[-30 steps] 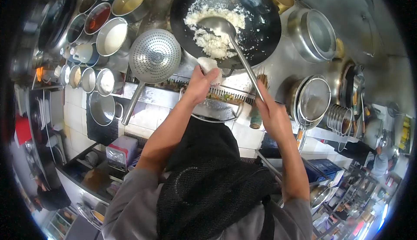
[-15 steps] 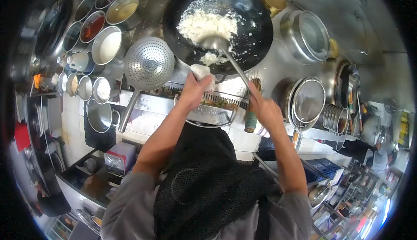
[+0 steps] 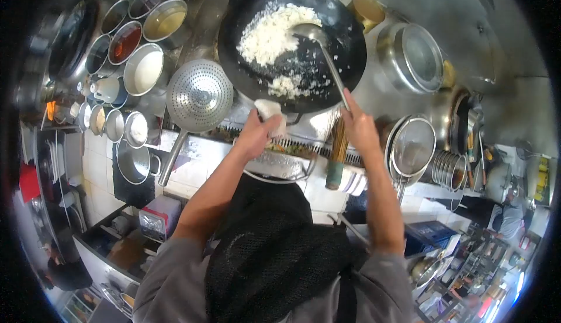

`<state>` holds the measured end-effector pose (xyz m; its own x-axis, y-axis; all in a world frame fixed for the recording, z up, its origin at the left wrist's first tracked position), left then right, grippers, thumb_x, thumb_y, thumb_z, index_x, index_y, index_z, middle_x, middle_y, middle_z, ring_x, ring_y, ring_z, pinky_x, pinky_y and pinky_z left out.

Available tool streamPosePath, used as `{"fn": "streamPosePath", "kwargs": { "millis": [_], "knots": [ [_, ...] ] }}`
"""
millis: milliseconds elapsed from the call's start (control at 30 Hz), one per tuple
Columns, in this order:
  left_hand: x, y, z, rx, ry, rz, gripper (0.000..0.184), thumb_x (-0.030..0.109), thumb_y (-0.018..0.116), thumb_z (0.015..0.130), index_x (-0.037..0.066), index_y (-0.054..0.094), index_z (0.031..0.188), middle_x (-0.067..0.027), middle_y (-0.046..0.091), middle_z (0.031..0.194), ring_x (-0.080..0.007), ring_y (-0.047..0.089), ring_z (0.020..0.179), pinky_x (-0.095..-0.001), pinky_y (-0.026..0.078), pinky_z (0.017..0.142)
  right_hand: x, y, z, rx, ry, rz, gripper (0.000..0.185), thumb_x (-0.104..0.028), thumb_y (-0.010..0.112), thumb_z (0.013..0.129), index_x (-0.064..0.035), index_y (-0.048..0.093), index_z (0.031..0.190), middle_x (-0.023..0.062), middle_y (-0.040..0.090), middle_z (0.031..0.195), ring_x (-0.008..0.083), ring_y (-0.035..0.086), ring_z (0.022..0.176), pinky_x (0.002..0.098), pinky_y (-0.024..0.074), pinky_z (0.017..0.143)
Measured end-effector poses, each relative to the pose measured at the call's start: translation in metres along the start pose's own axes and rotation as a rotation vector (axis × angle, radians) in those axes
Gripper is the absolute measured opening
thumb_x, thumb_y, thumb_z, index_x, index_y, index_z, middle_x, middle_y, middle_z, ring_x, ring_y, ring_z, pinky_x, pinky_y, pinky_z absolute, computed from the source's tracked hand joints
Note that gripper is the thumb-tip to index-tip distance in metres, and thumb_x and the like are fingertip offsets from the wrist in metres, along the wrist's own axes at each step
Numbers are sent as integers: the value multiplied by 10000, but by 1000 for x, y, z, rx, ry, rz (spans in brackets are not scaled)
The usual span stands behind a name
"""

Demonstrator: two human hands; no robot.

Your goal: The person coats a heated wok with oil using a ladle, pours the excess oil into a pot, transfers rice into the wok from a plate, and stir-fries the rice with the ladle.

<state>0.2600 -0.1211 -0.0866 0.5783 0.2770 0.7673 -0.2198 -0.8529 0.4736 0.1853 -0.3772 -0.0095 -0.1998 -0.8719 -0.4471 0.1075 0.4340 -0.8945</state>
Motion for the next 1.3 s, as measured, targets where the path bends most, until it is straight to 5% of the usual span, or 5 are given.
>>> {"fn": "streamPosePath", "kwargs": {
  "millis": [200, 400, 600, 767, 1300],
  "knots": [
    [8, 8, -14, 38, -209, -75, 452, 101, 619, 917, 49, 349, 1276, -115, 505, 1213, -253, 586, 1035, -471, 605, 742, -70, 29, 24, 142, 438, 108, 508, -204, 516, 986, -117, 368, 1464, 323, 627, 840, 410, 665, 694, 478, 504, 657],
    [5, 8, -14, 26, -171, -68, 424, 111, 632, 916, 53, 329, 1207, -135, 497, 1163, -265, 609, 969, -442, 615, 700, -83, 3, 25, -196, 456, 974, 520, -245, 542, 998, -122, 386, 1478, -84, 406, 631, 11, 349, 493, 248, 336, 407],
    [3, 7, -14, 6, -162, -107, 404, 99, 623, 928, 66, 373, 1244, -106, 517, 1191, -235, 592, 1025, -432, 600, 729, -69, 89, 57, 185, 163, 315, 557, -250, 566, 955, -105, 382, 1461, 332, 627, 985, 510, 611, 830, 439, 509, 693],
    [2, 5, -16, -10, -122, -127, 425, 142, 643, 931, 51, 366, 1240, -118, 517, 1195, -235, 590, 1040, -449, 581, 793, -94, 8, -3, -160, 215, 473, 507, -201, 565, 968, -158, 425, 1453, 234, 639, 826, 213, 580, 628, 347, 496, 639],
    [-8, 4, -11, 71, -73, -36, 473, 110, 672, 900, -16, 363, 1235, -147, 517, 1156, -215, 593, 989, -363, 584, 752, -104, 14, -65, -210, 151, 298, 499, -173, 561, 959, -151, 431, 1440, 270, 659, 867, 369, 690, 768, 427, 516, 693]
  ]
}}
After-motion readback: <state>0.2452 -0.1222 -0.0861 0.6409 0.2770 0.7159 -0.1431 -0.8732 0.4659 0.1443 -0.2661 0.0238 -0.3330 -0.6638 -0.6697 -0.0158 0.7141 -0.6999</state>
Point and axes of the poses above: each hand's wrist, its own z-axis towards the middle knuckle, its own y-axis out of the palm, x = y × z, the point moved 1 cm from there along z, towards the middle knuckle
